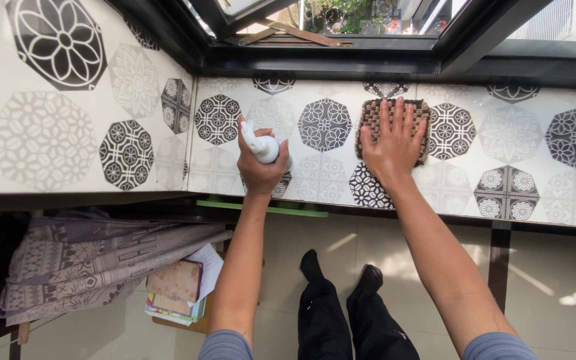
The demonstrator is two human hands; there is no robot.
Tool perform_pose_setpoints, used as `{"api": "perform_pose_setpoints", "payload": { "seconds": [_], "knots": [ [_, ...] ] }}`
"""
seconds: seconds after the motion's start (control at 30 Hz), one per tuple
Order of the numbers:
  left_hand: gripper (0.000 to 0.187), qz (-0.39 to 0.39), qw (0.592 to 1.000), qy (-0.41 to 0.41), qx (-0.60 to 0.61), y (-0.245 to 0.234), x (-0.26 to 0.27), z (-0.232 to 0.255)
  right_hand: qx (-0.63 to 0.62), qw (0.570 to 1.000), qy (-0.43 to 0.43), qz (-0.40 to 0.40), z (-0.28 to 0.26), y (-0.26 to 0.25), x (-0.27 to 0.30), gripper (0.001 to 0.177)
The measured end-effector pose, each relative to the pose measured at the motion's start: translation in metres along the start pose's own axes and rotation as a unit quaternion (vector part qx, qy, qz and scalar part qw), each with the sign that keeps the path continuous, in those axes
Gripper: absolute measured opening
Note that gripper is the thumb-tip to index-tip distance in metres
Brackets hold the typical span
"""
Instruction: The person sprays a cleaning solution and wipes a window sill and frame with a cloth, then folds several patterned cloths on a table and places them onto the ledge.
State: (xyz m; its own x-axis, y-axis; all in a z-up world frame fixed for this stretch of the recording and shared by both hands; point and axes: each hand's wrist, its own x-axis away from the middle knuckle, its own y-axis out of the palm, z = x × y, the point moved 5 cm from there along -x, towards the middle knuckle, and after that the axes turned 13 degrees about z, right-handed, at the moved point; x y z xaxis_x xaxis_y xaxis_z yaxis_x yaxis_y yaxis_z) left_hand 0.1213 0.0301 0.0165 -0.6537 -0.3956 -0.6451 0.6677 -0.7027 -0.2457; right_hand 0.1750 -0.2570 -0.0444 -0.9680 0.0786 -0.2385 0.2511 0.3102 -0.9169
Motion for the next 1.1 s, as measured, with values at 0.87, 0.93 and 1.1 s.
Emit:
{"api": "perform_pose_setpoints", "payload": {
  "seconds": [0.87,0.93,1.1],
  "knots": [
    [0.079,-0.106,0.978,-0.182,0.013,0.003,0.057,-0.03,0.015,0.997,-0.036,-0.061,-0.018,-0.003,0.016,0.075],
    [0.095,-0.072,0.99,-0.12,0.008,0.0,0.063,-0.024,-0.003,0.995,-0.087,-0.043,-0.046,0.0,0.038,0.074],
    [0.099,0.054,0.994,-0.01,-0.093,-0.015,0.101,-0.001,-0.055,0.987,-0.146,0.024,-0.069,-0.021,0.093,0.069]
  ]
}}
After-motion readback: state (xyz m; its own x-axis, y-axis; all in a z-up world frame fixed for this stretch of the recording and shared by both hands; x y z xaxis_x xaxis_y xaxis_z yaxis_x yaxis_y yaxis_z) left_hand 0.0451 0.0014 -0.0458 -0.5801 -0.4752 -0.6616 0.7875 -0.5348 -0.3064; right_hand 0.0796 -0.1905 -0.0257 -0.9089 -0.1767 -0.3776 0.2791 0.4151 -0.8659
